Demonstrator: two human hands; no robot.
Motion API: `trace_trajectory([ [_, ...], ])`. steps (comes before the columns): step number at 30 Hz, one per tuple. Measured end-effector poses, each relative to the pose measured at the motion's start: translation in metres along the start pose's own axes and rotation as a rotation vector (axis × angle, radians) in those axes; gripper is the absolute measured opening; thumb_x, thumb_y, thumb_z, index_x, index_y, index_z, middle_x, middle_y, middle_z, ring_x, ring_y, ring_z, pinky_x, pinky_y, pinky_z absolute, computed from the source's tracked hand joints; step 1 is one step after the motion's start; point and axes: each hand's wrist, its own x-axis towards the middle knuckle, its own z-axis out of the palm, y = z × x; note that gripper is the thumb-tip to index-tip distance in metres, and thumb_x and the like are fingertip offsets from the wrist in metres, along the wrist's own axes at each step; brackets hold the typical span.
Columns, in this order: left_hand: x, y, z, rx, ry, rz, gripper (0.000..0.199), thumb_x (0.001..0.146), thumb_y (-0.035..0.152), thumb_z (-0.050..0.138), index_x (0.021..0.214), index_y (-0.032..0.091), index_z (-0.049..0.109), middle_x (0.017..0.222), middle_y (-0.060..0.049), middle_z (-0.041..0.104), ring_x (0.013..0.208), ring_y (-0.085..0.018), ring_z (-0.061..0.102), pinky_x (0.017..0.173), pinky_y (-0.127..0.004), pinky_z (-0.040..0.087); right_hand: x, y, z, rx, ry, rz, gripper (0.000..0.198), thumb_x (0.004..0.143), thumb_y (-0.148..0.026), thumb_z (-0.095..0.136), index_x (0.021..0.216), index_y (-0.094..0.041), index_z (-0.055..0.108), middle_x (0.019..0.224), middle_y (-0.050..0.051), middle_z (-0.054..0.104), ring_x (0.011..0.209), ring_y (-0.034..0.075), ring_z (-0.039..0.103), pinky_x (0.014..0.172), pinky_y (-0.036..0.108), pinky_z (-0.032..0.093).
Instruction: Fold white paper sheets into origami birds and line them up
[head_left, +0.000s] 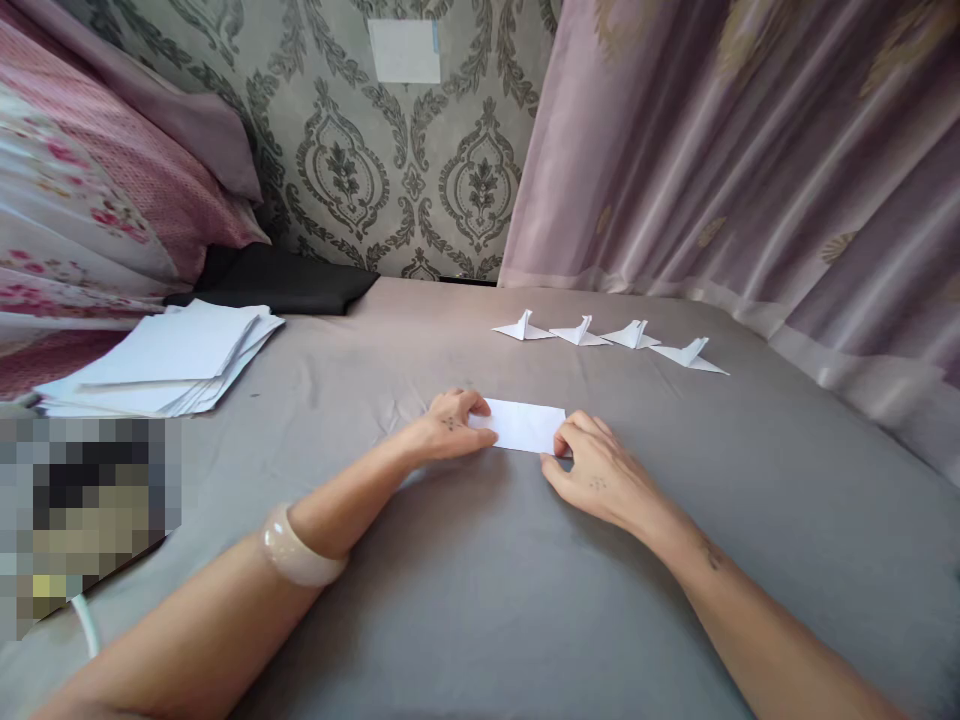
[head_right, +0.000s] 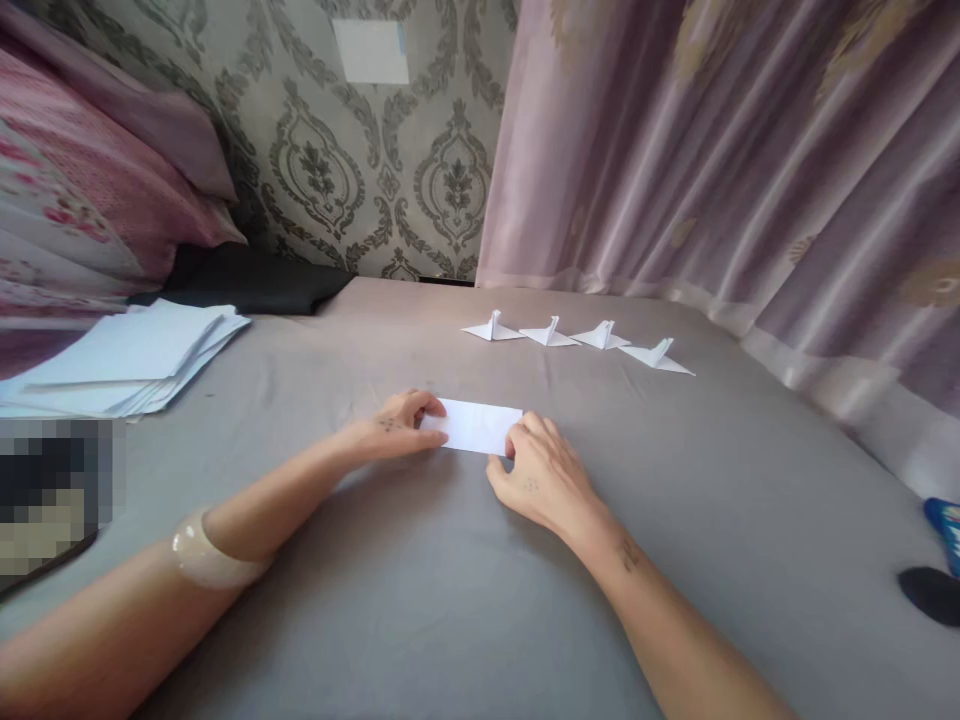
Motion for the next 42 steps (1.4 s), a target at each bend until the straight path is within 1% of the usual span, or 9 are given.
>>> trace_trajectory([
  [1, 0.001, 0.002, 0.006, 0.010, 0.039, 0.001, 0.045, 0.072, 0.046, 0.059, 0.109, 0.020, 0.058, 0.119, -0.010, 0.053, 0.117, -0.029, 0.046, 0.098, -0.037, 0.040, 0.005, -0.005, -0.001, -0.026, -0.052, 0.029, 0.022, 0.082, -0.040, 0.049, 0.073, -0.021, 0.054, 0.098, 0.006, 0.060, 0.099, 0.023, 0.055, 0.075, 0.032, 0.041],
  [3, 0.001, 0.004, 0.017, 0.064, 0.154, -0.022, 0.050, 0.070, 0.054, 0.060, 0.107, 0.019, 0.057, 0.118, -0.010, 0.052, 0.116, -0.031, 0.045, 0.099, -0.039, 0.038, 0.017, -0.013, -0.007, -0.036, -0.209, 0.113, 0.034, 0.083, -0.052, 0.045, 0.072, -0.020, 0.054, 0.105, 0.010, 0.058, 0.102, 0.026, 0.054, 0.075, 0.033, 0.040],
  [5, 0.002, 0.004, 0.026, 0.099, 0.204, -0.003, 0.054, 0.068, 0.057, 0.063, 0.106, 0.019, 0.057, 0.117, -0.011, 0.052, 0.114, -0.031, 0.045, 0.099, -0.039, 0.038, 0.030, -0.018, -0.014, -0.024, -0.298, 0.150, 0.041, 0.078, -0.059, 0.048, 0.068, -0.020, 0.054, 0.096, 0.011, 0.061, 0.089, 0.027, 0.059, 0.068, 0.033, 0.040],
  [8, 0.004, 0.003, 0.029, 0.103, 0.208, 0.005, 0.053, 0.067, 0.054, 0.065, 0.106, 0.020, 0.056, 0.116, -0.010, 0.052, 0.112, -0.031, 0.046, 0.097, -0.039, 0.039, 0.048, -0.022, -0.020, 0.023, -0.439, 0.210, 0.036, 0.072, -0.053, 0.059, 0.060, -0.020, 0.053, 0.068, 0.006, 0.059, 0.061, 0.021, 0.058, 0.055, 0.031, 0.037],
  [12, 0.005, 0.002, 0.024, 0.067, 0.162, -0.003, 0.048, 0.068, 0.045, 0.065, 0.107, 0.020, 0.056, 0.117, -0.010, 0.051, 0.114, -0.032, 0.045, 0.096, -0.039, 0.039, 0.057, -0.028, -0.015, 0.125, -0.543, 0.294, 0.021, 0.069, -0.037, 0.063, 0.065, -0.019, 0.052, 0.061, 0.001, 0.057, 0.048, 0.013, 0.051, 0.049, 0.027, 0.039],
  [23, 0.010, -0.008, 0.004, -0.055, 0.007, 0.018, 0.044, 0.066, 0.016, 0.062, 0.110, 0.021, 0.060, 0.119, -0.008, 0.055, 0.114, -0.026, 0.049, 0.089, -0.030, 0.043, 0.063, -0.038, -0.001, 0.186, -0.487, 0.385, 0.031, 0.065, -0.046, 0.069, 0.073, -0.021, 0.053, 0.058, -0.002, 0.050, 0.050, 0.012, 0.049, 0.043, 0.025, 0.041],
  [27, 0.010, -0.014, -0.002, -0.111, -0.042, 0.013, 0.050, 0.063, 0.012, 0.058, 0.113, 0.022, 0.061, 0.114, -0.008, 0.057, 0.100, -0.023, 0.056, 0.074, -0.026, 0.046, 0.068, -0.036, -0.001, 0.214, -0.543, 0.450, 0.028, 0.063, -0.037, 0.072, 0.072, -0.020, 0.052, 0.051, -0.005, 0.046, 0.044, 0.010, 0.045, 0.041, 0.024, 0.040],
  [32, 0.008, -0.017, -0.011, -0.189, -0.102, 0.018, 0.057, 0.059, 0.012, 0.056, 0.114, 0.022, 0.062, 0.105, -0.005, 0.058, 0.083, -0.018, 0.057, 0.062, -0.022, 0.042, 0.065, -0.027, -0.008, 0.230, -0.572, 0.500, 0.026, 0.062, -0.030, 0.073, 0.065, -0.018, 0.051, 0.049, -0.004, 0.047, 0.042, 0.007, 0.044, 0.040, 0.021, 0.041],
  [42, 0.000, -0.012, -0.019, -0.264, -0.126, 0.022, 0.056, 0.056, 0.013, 0.054, 0.111, 0.019, 0.064, 0.088, -0.002, 0.052, 0.076, -0.015, 0.051, 0.063, -0.022, 0.039, 0.054, 0.011, -0.022, 0.281, -0.580, 0.583, 0.024, 0.060, -0.024, 0.076, 0.065, -0.016, 0.054, 0.052, -0.003, 0.053, 0.043, 0.007, 0.048, 0.045, 0.020, 0.049],
])
